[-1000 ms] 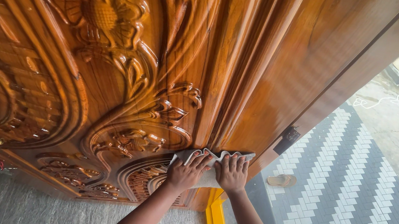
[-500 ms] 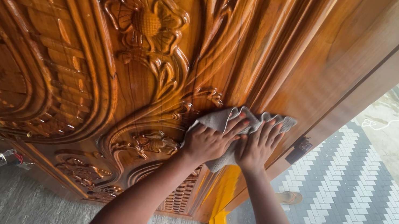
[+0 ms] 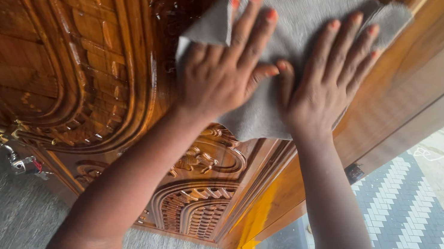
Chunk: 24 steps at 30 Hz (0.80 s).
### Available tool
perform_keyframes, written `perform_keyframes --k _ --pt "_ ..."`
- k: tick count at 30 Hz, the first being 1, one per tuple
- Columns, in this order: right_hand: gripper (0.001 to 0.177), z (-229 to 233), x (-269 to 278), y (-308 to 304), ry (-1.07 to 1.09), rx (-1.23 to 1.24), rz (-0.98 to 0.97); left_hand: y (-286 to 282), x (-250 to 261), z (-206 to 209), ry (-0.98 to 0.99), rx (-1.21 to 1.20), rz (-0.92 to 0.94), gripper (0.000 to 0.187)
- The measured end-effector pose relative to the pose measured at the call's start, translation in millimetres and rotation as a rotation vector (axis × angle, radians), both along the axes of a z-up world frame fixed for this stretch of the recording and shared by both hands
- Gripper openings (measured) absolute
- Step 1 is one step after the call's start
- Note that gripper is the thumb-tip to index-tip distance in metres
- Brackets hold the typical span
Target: The person wipes a large wooden door with a cloth, moving systematically across the carved panels and flat surfaces. The hands work around the door handle and latch while maintaining continuous contact with the door surface.
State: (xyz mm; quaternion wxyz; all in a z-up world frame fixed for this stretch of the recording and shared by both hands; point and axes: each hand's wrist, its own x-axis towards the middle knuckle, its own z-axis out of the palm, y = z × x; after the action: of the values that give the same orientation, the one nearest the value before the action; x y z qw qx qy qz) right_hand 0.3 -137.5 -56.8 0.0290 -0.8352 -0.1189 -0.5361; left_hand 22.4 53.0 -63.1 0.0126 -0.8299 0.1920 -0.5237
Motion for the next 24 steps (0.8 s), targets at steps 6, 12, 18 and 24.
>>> perform_keyframes --k 6,12,18,24 --pt "0.07 4 2 41 0.07 -0.015 -0.099 36 18 -7 -0.141 -0.04 0.043 0.064" --pt "0.07 -60 13 43 0.002 0.022 -0.08 28 27 -74 -0.216 -0.097 0.086 0.066" --pt "0.07 -151 23 46 -0.07 -0.037 -0.043 28 32 -161 -0.075 -0.134 -0.114 0.063" --pt "0.07 -234 33 50 -0.197 -0.067 -0.043 39 30 -242 -0.173 -0.055 -0.004 0.057"
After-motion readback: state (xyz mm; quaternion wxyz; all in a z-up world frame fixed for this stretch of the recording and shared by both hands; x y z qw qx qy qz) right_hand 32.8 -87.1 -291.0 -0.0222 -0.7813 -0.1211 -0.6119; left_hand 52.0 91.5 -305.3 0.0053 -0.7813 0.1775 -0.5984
